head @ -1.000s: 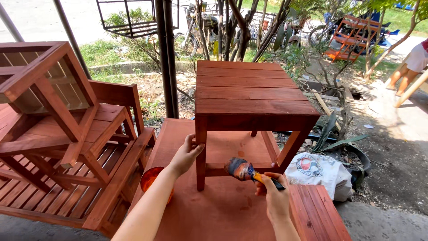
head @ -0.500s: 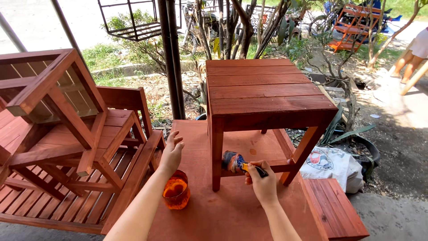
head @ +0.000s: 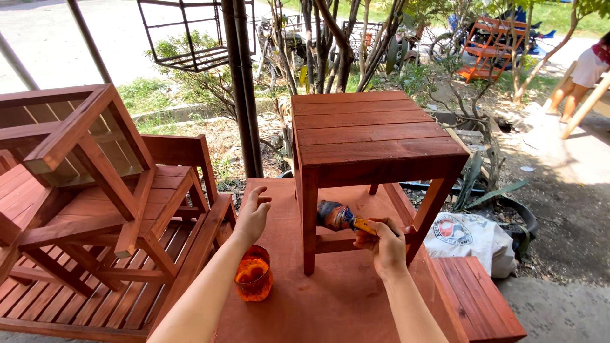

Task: The person paints a small wooden stool with reddish-brown stain using a paintbrush. They dip the brush into a can of stain, brush the legs and frame of the stool, rotate the stool to reach different sides, and continue coating the legs and lower rails.

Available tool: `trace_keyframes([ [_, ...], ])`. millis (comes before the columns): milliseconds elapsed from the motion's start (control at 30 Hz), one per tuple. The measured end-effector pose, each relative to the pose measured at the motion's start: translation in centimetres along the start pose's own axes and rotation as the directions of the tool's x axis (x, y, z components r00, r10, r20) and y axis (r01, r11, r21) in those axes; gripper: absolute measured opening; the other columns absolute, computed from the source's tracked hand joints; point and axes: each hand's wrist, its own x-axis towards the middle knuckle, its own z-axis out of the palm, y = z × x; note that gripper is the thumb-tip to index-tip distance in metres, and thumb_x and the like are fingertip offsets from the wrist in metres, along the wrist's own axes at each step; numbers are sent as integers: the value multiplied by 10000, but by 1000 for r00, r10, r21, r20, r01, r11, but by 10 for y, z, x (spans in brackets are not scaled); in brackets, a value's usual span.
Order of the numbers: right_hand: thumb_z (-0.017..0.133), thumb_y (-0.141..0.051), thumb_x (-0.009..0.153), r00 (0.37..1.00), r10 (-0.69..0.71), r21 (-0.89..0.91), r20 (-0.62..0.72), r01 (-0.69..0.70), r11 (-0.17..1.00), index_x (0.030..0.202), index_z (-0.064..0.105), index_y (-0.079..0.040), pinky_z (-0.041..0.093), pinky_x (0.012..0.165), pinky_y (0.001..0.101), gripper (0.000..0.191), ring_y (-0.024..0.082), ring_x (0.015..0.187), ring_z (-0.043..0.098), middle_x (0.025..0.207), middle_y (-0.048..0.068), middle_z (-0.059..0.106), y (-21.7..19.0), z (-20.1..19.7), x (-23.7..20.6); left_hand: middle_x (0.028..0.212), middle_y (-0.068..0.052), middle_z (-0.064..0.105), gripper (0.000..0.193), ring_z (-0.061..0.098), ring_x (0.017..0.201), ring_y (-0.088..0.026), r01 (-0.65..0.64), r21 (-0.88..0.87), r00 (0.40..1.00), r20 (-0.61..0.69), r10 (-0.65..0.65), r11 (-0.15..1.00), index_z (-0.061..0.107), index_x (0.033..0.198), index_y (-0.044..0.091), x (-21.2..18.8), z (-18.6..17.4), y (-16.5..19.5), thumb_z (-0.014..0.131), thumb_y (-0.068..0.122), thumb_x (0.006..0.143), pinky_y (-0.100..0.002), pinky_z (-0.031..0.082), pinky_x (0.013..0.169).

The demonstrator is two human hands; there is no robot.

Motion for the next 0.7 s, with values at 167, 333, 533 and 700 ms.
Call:
trace_keyframes([
  [167,571,-130,963,992,21,207,127,-47,977,990,644,12,624,635,386,162,247,660,699,821,182,706,-32,-11,16,1377,-91,607,501,557,1292,-226,18,-49,998,-52,-21,999,391,1521,147,4,8,13,450,158,1024,-371,426,1088],
  [333,591,-173,982,966,146,442,216,-230,867,931,656,16,621,630,337,206,226,685,688,813,147,694,-26,-41,54,1359,-88,621,506,567,1257,-221,2,-78,991,-132,-12,997,386,1521,149,12,27,21,458,164,1020,-371,430,1068],
  [533,613,-138,938,903,361,605,231,-424,674,885,643,-55,586,570,273,102,183,650,681,789,73,703,11,-51,81,1321,-96,648,493,581,1249,-214,-19,-130,974,-226,-11,991,431,1500,129,11,40,24,493,147,1011,-360,426,1075],
  [700,621,-122,933,901,376,413,216,-434,801,886,648,-45,570,533,288,94,179,597,663,759,109,680,27,-51,90,1324,-73,637,491,565,1259,-192,-15,-141,967,-255,-22,990,431,1492,134,14,51,24,492,139,1005,-347,409,1084],
])
